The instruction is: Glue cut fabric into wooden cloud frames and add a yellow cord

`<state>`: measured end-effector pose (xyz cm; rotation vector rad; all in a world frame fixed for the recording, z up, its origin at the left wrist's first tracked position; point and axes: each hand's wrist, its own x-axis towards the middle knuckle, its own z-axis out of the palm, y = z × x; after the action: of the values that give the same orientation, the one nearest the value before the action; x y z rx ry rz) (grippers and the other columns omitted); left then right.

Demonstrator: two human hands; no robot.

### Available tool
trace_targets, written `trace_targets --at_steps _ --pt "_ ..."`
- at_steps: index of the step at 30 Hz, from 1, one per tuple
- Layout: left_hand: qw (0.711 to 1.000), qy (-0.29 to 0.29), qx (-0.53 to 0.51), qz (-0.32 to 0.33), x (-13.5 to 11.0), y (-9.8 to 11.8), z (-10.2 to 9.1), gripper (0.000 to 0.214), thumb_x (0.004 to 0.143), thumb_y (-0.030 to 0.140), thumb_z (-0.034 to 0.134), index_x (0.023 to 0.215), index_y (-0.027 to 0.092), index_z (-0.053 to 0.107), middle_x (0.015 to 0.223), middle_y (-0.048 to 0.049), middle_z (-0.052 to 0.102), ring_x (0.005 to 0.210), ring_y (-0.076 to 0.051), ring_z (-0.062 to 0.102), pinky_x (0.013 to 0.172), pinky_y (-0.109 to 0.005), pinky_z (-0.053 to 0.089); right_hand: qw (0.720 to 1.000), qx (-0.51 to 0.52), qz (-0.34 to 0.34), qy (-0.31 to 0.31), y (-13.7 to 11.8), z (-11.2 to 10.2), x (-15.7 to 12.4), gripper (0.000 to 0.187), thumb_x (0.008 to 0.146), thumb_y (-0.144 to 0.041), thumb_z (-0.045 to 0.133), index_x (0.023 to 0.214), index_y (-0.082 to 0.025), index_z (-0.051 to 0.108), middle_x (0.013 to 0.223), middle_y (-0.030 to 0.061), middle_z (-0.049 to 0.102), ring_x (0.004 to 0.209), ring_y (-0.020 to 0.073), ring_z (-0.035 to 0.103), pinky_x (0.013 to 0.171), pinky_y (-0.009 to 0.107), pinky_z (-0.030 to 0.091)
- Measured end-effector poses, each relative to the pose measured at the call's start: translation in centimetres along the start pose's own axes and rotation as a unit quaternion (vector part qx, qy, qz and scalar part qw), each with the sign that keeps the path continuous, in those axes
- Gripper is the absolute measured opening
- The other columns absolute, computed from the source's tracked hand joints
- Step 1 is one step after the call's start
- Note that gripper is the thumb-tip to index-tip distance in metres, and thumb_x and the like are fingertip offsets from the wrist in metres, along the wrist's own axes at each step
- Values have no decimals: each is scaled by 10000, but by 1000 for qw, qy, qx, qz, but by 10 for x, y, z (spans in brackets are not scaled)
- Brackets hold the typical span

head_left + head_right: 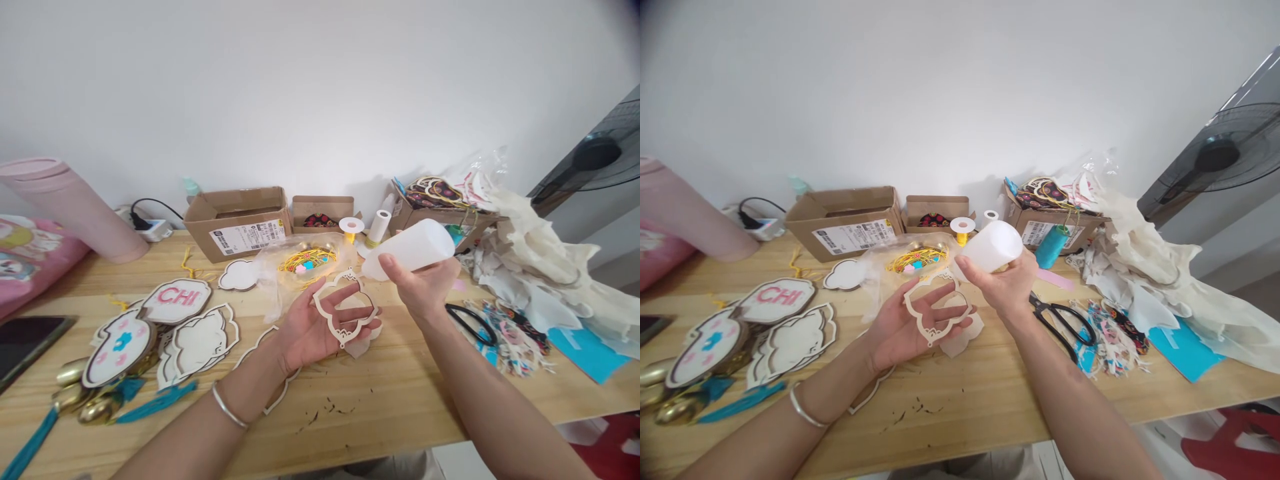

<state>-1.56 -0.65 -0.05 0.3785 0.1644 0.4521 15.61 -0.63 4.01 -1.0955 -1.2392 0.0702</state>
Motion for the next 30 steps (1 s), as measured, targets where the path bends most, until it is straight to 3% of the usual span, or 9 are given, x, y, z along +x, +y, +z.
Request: trace_targets --at_steps 15,20,26,30 --pt "1000 10 -10 7 -2 3 1 533 814 546 365 1128 138 501 1133 -189 576 1092 -323 528 960 -417 262 1000 11 3 -13 -2 -2 2 306 559 -444 732 567 -182 573 521 4 604 483 148 553 459 283 485" --pt "1000 8 -9 -3 -1 3 1 515 819 531 358 1116 139 510 1133 -197 575 1085 -324 535 968 -413 259 1000 12 6 9 -2 0 3 322 551 -471 727 557 -186 575 509 5 597 476 149 549 456 287 484" --pt "999 26 -12 15 -2 5 5 538 809 556 365 1103 133 521 1141 -193 567 1053 -313 555 945 -405 291 999 23 17 -30 -7 -1 2 317 538 -466 727 579 -195 568 528 0 603 487 146 550 452 273 484" --pt "999 33 -20 16 -2 6 6 551 801 565 374 1106 130 519 1158 -209 550 1057 -323 551 934 -397 303 999 24 21 -12 -11 -1 2 326 531 -468 725 585 -187 570 532 5 601 498 151 557 454 276 483"
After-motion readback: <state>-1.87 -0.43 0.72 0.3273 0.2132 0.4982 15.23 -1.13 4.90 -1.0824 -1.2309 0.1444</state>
